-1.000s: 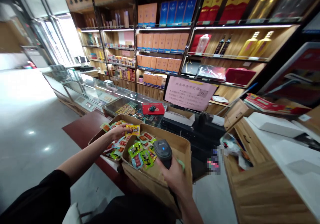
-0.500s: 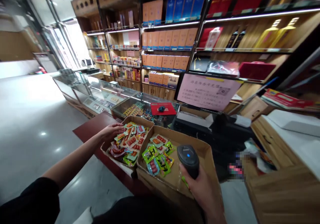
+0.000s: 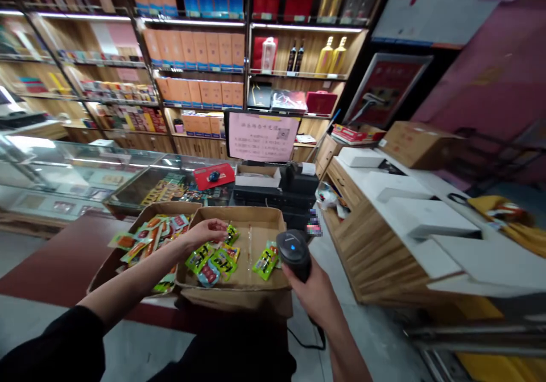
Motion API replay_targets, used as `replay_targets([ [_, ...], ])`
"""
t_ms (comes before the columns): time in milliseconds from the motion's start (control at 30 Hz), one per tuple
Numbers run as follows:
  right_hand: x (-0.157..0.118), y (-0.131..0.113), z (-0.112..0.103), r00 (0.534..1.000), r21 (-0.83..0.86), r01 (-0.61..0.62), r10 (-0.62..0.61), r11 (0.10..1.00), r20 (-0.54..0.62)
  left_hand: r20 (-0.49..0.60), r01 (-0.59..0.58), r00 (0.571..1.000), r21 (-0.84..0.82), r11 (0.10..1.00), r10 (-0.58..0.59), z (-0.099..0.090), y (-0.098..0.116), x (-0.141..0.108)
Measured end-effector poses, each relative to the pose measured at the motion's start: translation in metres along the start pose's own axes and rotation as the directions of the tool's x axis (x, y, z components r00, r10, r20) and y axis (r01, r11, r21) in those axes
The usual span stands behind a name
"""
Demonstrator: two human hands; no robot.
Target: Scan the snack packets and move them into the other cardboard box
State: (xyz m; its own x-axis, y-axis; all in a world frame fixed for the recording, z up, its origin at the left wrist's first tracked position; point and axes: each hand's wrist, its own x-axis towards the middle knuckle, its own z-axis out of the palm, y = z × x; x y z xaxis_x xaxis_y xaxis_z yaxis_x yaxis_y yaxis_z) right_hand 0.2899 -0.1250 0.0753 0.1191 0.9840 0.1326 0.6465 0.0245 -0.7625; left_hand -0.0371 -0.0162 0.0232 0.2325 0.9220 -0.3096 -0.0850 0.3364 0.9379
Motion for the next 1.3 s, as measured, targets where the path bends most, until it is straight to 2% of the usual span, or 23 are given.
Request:
replay_targets([
  [167, 0.000, 0.016, -0.020, 0.997, -0.034, -0.024, 0.026, 0.999, 0.078, 0.138, 0.003, 0.990, 0.013, 1.000, -0.005, 0.060, -0.024, 0.028],
  [333, 0.004, 0.017, -0.035, 0.994, -0.031, -0.019, 0.023, 0.999, 0.111, 0.159, -0.023, 0.987, 0.096, 0.995, 0.008, 0.098, -0.054, 0.049],
  [433, 0.007, 0.015, -0.043, 0.991, -0.017, -0.009, 0.012, 1.000, 0.136, 0.140, -0.033, 0.990, 0.167, 0.985, 0.010, 0.107, -0.069, 0.056],
  [600, 0.014, 0.022, -0.051, 0.984, -0.011, 0.054, -0.051, 0.998, 0.169, 0.040, 0.018, 0.999, 0.376, 0.926, -0.035, 0.109, -0.084, 0.056],
  [700, 0.017, 0.028, -0.054, 0.977, -0.001, 0.083, -0.081, 0.997, 0.197, 0.006, 0.013, 1.000, 0.508, 0.861, -0.019, 0.115, -0.086, 0.055],
  [833, 0.023, 0.032, -0.053, 0.968, 0.031, 0.073, -0.078, 0.997, 0.237, -0.024, -0.054, 0.996, 0.628, 0.777, 0.088, 0.131, -0.083, 0.058],
  [967, 0.027, 0.034, -0.051, 0.953, 0.099, 0.088, -0.112, 0.991, 0.281, -0.028, 0.010, 1.000, 0.662, 0.749, 0.011, 0.139, -0.075, 0.060],
  [1033, 0.028, 0.035, -0.050, 0.944, 0.117, 0.096, -0.128, 0.989, 0.306, -0.063, 0.059, 0.998, 0.621, 0.781, -0.025, 0.134, -0.068, 0.057],
  [1100, 0.029, 0.036, -0.047, 0.938, 0.121, 0.108, -0.141, 0.987, 0.317, -0.090, 0.082, 0.995, 0.486, 0.870, -0.043, 0.125, -0.057, 0.053],
  [1200, 0.031, 0.037, -0.042, 0.931, 0.137, 0.126, -0.164, 0.983, 0.325, -0.128, 0.086, 0.989, 0.111, 0.990, -0.071, 0.109, -0.037, 0.043],
  [1300, 0.033, 0.033, -0.036, 0.919, 0.176, 0.149, -0.201, 0.973, 0.338, -0.239, 0.035, 0.968, -0.166, 0.986, -0.074, 0.098, -0.017, 0.033],
])
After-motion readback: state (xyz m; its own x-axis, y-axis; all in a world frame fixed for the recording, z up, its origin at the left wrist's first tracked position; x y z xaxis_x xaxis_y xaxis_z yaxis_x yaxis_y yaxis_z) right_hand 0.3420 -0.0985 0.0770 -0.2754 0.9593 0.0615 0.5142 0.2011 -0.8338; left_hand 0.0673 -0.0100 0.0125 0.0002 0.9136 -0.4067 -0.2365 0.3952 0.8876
